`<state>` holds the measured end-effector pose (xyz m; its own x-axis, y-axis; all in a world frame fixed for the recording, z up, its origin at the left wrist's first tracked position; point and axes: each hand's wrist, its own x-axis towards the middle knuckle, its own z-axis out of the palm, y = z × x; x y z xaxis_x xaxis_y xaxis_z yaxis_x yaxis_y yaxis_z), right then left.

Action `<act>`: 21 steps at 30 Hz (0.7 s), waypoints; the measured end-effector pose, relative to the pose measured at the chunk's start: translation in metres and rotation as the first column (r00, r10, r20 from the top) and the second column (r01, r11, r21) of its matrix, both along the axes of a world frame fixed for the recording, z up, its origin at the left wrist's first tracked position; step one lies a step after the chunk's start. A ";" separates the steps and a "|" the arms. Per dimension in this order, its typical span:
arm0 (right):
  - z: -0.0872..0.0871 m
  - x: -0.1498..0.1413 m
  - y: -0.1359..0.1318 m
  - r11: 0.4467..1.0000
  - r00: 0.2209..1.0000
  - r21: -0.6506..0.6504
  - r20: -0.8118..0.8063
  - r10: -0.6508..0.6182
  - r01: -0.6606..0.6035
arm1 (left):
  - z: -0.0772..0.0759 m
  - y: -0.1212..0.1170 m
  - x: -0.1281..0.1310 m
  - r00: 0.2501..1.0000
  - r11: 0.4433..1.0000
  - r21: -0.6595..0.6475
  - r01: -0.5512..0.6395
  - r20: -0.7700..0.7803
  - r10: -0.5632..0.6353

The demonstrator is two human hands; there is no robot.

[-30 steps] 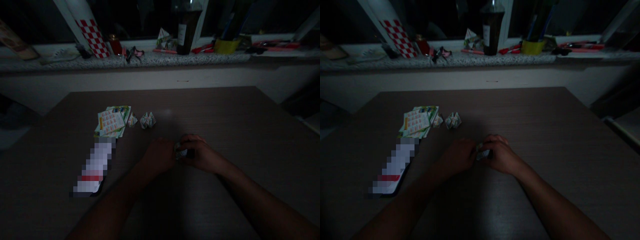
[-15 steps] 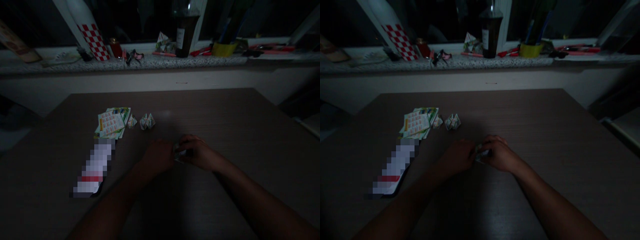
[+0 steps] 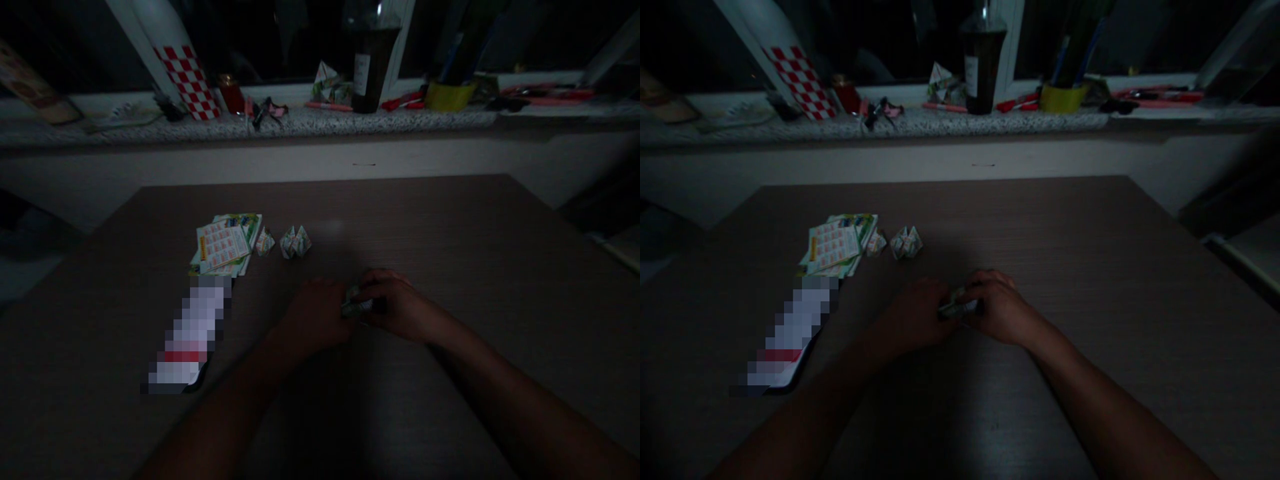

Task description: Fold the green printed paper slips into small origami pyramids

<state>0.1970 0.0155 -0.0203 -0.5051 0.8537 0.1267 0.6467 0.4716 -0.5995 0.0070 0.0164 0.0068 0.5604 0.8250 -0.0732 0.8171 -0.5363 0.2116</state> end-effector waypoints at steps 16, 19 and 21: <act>0.008 0.003 -0.001 0.999 0.997 -0.004 0.063 0.037 -0.036 | 0.003 -0.002 0.008 0.995 0.997 0.005 -0.079 -0.055 0.079; 0.008 0.003 -0.002 0.999 0.997 -0.002 0.067 0.033 -0.033 | 0.005 0.000 0.009 0.991 0.995 -0.008 -0.097 -0.092 0.096; 0.007 0.003 -0.002 0.999 0.998 0.001 0.061 0.033 -0.033 | 0.008 0.002 0.008 0.985 0.991 -0.046 -0.125 -0.123 0.118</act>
<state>0.1996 0.0134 -0.0130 -0.5398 0.8362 0.0969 0.6660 0.4946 -0.5584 0.0150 0.0185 0.0146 0.4408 0.8794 -0.1797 0.8966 -0.4221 0.1338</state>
